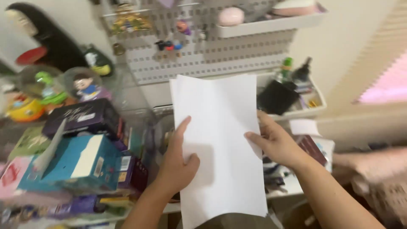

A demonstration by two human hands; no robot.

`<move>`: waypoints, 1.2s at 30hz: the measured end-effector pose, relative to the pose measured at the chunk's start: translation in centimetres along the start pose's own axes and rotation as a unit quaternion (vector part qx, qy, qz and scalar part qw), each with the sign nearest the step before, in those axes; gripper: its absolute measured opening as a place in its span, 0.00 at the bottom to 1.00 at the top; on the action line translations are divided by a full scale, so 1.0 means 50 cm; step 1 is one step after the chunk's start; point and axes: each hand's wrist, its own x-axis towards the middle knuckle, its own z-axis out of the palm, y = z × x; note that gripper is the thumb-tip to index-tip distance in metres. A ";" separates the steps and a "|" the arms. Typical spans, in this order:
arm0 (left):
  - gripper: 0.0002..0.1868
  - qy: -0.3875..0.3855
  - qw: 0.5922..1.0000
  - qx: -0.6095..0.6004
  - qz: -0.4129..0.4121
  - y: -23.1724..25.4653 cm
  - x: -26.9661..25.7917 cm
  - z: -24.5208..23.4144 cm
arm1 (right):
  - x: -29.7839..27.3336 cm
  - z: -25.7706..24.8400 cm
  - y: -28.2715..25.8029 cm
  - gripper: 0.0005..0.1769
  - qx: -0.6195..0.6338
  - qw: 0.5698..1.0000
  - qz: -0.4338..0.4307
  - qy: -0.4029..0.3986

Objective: The person is opening several cardboard and product boxes and handling several sheets of paper.

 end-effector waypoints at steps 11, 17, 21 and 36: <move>0.49 -0.156 0.957 -0.245 0.019 0.054 0.031 0.229 | -0.336 -0.165 0.056 0.31 0.062 0.976 0.136 0.157; 0.50 -0.250 0.933 -0.259 0.006 0.111 0.026 0.503 | -0.514 -0.318 0.173 0.27 0.117 0.939 0.113 0.302; 0.55 -0.321 0.913 -0.249 -0.043 0.133 0.027 0.725 | -0.623 -0.459 0.319 0.23 0.201 0.888 0.062 0.410; 0.38 -0.600 0.798 0.047 -0.024 -0.171 -0.183 1.662 | -0.906 -0.656 0.888 0.29 0.485 0.362 0.008 0.796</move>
